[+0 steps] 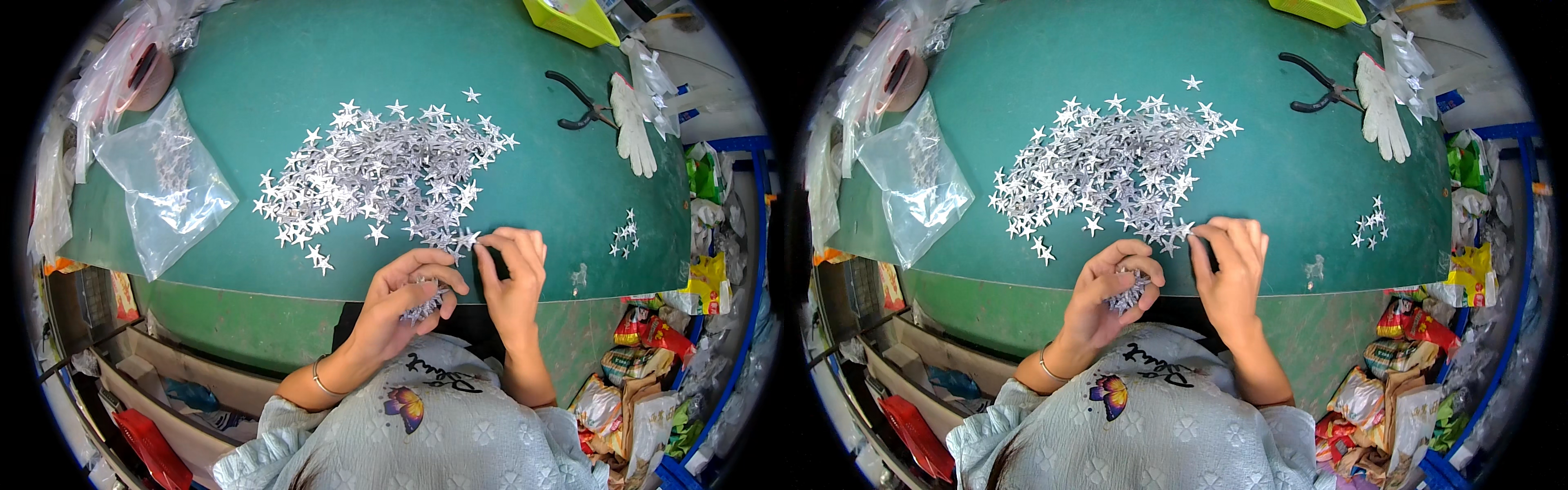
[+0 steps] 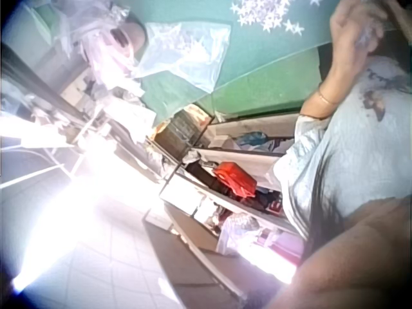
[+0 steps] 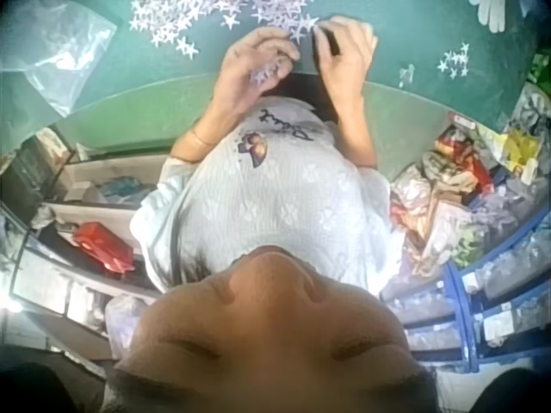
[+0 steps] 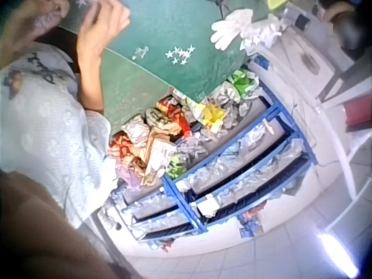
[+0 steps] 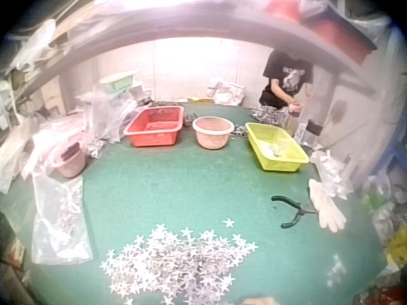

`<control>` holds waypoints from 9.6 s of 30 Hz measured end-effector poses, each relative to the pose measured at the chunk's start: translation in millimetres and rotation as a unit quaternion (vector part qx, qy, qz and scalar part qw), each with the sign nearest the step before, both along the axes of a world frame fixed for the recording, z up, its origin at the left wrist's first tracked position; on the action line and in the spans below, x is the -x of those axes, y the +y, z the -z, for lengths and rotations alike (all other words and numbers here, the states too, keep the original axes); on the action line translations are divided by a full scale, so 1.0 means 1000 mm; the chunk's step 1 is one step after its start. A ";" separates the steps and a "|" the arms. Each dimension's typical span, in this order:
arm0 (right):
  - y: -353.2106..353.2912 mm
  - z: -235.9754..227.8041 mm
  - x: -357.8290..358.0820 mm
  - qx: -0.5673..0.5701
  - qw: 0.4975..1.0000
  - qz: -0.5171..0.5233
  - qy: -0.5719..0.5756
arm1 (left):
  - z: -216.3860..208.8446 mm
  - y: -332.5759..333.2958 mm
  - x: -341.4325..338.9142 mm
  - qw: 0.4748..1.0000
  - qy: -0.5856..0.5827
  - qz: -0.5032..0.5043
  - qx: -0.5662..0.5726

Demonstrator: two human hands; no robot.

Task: The person repeatedly picks up small white star-shaped pieces from a green table and joins them together by hand, forming small clusters. The person continues this repetitive assembly process throughout the clip.

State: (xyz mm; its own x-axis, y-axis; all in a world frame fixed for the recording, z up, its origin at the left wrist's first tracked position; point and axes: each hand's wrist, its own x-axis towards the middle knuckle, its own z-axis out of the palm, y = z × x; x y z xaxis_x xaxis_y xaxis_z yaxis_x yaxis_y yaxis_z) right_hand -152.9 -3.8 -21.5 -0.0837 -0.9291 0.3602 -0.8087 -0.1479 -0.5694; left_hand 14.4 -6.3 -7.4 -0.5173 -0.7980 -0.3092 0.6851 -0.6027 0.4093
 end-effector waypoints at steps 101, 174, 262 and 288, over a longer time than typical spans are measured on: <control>0.027 -0.029 -0.002 -0.044 0.919 -0.108 -0.377 | -0.004 0.008 0.003 0.964 -0.224 0.034 0.140; 0.030 -0.028 -0.013 -0.023 0.952 -0.060 -0.298 | -0.006 0.004 0.005 0.936 -0.322 -0.004 0.144; 0.017 -0.022 -0.025 -0.081 0.950 -0.131 -0.270 | 0.007 -0.011 -0.154 0.862 -0.291 -0.415 -0.009; -0.004 -0.018 0.004 -0.012 0.980 -0.084 -0.181 | -0.001 -0.104 -0.230 0.768 -0.248 -0.570 0.153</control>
